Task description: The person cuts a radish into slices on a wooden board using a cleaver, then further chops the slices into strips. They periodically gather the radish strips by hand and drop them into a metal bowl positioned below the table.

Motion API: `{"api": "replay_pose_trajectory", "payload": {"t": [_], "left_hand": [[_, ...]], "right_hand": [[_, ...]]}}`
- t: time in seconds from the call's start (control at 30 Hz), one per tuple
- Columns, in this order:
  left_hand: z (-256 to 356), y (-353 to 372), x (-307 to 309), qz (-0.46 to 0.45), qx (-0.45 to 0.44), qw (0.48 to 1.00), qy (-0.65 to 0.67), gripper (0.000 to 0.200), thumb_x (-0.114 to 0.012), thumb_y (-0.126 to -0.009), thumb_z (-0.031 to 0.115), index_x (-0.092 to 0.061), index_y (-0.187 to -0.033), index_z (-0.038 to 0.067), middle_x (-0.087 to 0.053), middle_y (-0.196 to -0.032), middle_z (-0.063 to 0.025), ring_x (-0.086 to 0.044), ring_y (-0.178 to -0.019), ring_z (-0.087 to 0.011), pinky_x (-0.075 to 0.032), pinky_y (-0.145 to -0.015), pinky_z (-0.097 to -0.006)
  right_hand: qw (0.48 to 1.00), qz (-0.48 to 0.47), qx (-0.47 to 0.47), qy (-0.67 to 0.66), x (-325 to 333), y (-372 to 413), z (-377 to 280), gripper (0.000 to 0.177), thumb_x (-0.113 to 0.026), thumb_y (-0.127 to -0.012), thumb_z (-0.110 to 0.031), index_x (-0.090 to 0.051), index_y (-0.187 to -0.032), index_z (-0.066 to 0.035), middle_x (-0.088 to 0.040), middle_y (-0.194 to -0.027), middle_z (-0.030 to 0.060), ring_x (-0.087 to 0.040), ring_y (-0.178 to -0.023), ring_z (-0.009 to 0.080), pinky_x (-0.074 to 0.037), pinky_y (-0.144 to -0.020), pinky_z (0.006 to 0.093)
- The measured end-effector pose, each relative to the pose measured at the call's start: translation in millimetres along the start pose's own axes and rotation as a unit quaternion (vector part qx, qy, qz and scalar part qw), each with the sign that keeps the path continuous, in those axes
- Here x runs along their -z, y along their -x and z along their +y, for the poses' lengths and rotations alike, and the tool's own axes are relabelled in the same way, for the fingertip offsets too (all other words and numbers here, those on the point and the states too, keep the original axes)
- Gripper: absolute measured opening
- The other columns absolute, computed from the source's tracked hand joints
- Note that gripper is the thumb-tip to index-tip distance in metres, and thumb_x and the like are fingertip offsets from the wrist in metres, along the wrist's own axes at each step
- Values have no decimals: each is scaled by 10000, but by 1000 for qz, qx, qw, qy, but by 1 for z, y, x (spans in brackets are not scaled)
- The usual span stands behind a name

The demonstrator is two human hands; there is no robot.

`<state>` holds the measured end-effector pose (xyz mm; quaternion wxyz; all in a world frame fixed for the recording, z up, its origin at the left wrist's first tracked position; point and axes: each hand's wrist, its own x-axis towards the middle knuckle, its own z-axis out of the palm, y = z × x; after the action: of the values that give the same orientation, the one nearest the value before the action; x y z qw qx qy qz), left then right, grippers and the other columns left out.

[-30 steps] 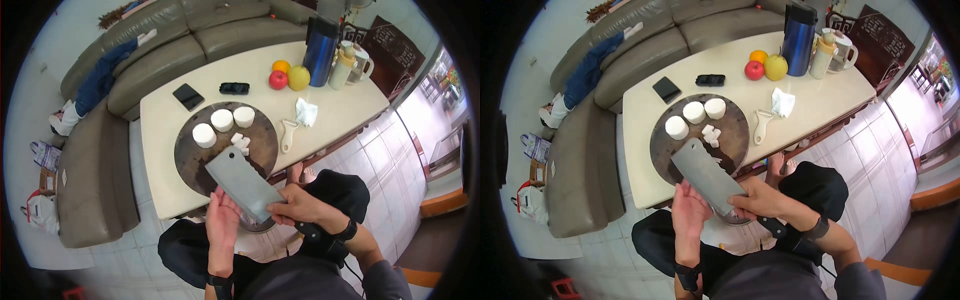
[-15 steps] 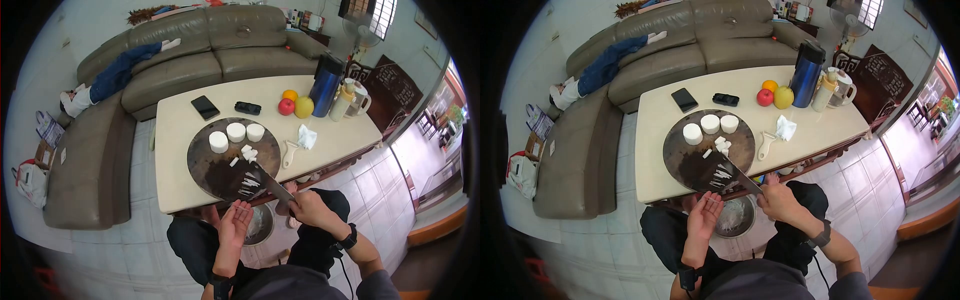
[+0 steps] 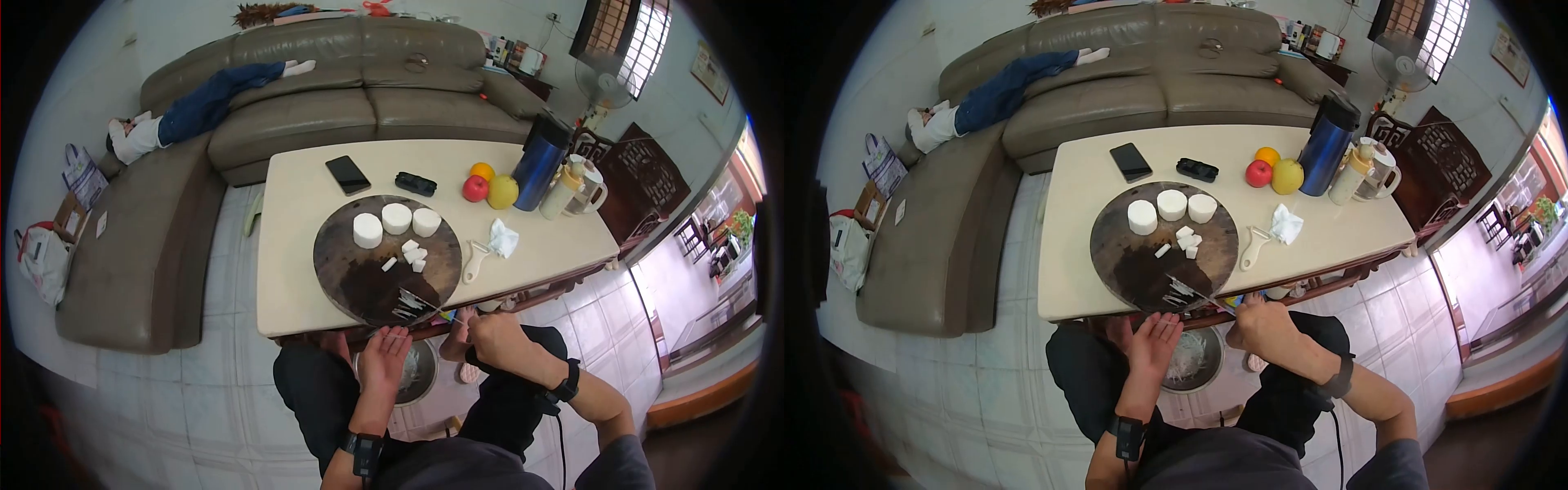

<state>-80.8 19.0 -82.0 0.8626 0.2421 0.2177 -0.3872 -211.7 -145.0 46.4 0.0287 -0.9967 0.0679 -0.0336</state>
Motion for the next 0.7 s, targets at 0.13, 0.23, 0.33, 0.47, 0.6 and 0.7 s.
{"api": "replay_pose_trajectory", "payload": {"t": [0.13, 0.23, 0.33, 0.47, 0.6, 0.7], "left_hand": [[-3, -2, -1, 2, 0, 1000, 6, 304, -518, -992, 197, -473, -1183, -35, -491, -1295, -236, -500, -1235, -388, -414, -1089, -519], [-7, -8, 4, -18, -8, 1000, 6, 270, -495, -1002, 226, -501, -1124, -15, -538, -1238, -199, -541, -1163, -352, -426, -1075, -522], [-8, -8, 7, -38, -9, 999, 6, 262, -479, -1014, 270, -528, -1097, 26, -592, -1157, -146, -570, -1100, -304, -464, -1018, -493], [-5, -5, 7, -74, 9, 997, 24, 245, -501, -1012, 306, -580, -1039, 75, -647, -1015, -94, -614, -1007, -267, -491, -931, -437], [-4, -4, 6, -46, -7, 999, -2, 108, -614, -962, 181, -609, -990, 77, -662, -936, -77, -641, -908, -224, -514, -881, -416], [-3, -6, 12, -60, -28, 997, -35, 93, -653, -921, 76, -608, -1003, 68, -661, -945, -76, -644, -888, -198, -534, -839, -389]], "right_hand": [[999, -21, 19, -30, -3, 14, -11, 108, -640, -726, -92, -621, -781, -1, -625, -652, 192, -652, -611, 375, -517, -540, 455], [997, -34, 14, -64, 7, 25, -24, 87, -631, -756, -88, -630, -804, -15, -619, -646, 190, -649, -620, 379, -515, -548, 460], [993, -43, -18, -109, 12, 34, -30, 96, -626, -805, -106, -636, -833, -15, -616, -650, 197, -646, -638, 386, -514, -571, 468], [975, -73, -88, -191, 6, 46, -26, 149, -620, -866, -137, -639, -837, 8, -614, -672, 230, -625, -654, 411, -505, -601, 476], [936, -58, -137, -319, 4, 54, -26, 188, -624, -885, -132, -619, -788, 30, -609, -634, 194, -629, -571, 339, -487, -542, 424], [843, -100, -230, -476, 2, 66, -22, 250, -613, -919, -134, -594, -728, 26, -588, -587, 98, -577, -489, 187, -437, -475, 327]]}}
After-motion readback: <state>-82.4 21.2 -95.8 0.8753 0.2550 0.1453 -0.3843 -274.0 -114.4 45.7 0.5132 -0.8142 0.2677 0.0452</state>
